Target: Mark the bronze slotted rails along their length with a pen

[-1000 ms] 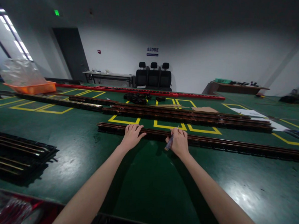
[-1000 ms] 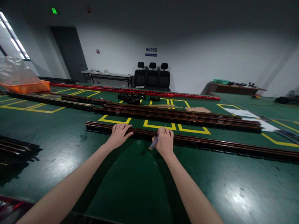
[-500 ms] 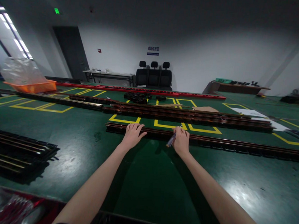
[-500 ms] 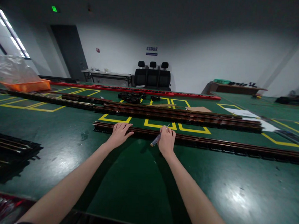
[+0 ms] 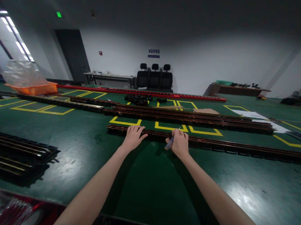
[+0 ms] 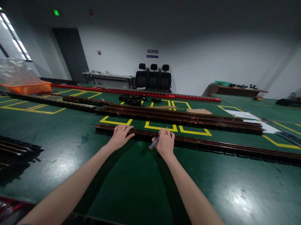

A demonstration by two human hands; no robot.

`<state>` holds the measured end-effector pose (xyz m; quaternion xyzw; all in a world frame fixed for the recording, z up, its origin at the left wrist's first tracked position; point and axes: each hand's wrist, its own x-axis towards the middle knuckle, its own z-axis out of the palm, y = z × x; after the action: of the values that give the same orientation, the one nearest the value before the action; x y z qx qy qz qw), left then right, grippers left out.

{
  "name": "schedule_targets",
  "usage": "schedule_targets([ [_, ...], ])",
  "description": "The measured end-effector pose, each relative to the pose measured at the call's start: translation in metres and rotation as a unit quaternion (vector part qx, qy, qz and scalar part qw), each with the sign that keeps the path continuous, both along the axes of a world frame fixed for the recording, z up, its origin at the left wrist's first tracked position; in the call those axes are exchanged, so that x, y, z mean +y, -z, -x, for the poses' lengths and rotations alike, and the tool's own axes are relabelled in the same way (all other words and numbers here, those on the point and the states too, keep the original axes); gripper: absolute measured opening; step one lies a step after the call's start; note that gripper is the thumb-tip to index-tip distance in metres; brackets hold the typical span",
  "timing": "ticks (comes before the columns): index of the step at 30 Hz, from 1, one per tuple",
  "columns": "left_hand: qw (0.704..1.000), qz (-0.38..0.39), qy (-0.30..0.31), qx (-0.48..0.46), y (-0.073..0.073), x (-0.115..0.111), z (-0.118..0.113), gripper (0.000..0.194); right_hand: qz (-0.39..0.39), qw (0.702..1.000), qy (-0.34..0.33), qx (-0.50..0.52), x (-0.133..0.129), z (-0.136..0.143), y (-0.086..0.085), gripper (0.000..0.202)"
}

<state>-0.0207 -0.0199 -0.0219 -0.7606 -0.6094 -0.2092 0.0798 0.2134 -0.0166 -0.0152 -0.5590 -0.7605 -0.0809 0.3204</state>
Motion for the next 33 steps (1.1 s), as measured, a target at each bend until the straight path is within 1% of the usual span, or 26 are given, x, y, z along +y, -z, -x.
schedule_targets([
  [6, 1.000, -0.010, 0.006, -0.002, -0.0006, -0.0006, -0.0002, 0.047, -0.034, 0.999, 0.012, -0.002, 0.0026, 0.0016, 0.0029, 0.020],
  [11, 1.000, 0.006, 0.007, -0.015, -0.0023, -0.0018, -0.0006, 0.046, -0.033, 0.999, 0.009, 0.012, 0.0053, -0.0061, 0.0063, 0.029],
  [14, 1.000, 0.018, 0.004, -0.017, -0.0028, -0.0015, -0.0005, 0.048, -0.035, 0.999, -0.009, 0.015, 0.0041, -0.0069, 0.0054, 0.022],
  [17, 1.000, 0.016, 0.004, -0.013, -0.0026, -0.0010, -0.0004, 0.049, -0.042, 0.998, -0.047, -0.010, 0.0019, -0.0040, 0.0036, 0.013],
  [19, 1.000, 0.011, 0.004, -0.009, -0.0024, -0.0010, -0.0005, 0.049, -0.044, 0.997, -0.060, -0.029, 0.0015, -0.0022, 0.0030, 0.011],
  [26, 1.000, 0.007, 0.005, -0.008, -0.0019, -0.0008, 0.0001, 0.049, -0.014, 1.000, -0.021, -0.017, 0.0037, 0.0003, 0.0020, 0.018],
  [33, 1.000, 0.003, -0.003, -0.004, -0.0009, 0.0008, 0.0001, 0.048, -0.018, 1.000, 0.003, 0.006, 0.0026, 0.0018, 0.0008, 0.018],
])
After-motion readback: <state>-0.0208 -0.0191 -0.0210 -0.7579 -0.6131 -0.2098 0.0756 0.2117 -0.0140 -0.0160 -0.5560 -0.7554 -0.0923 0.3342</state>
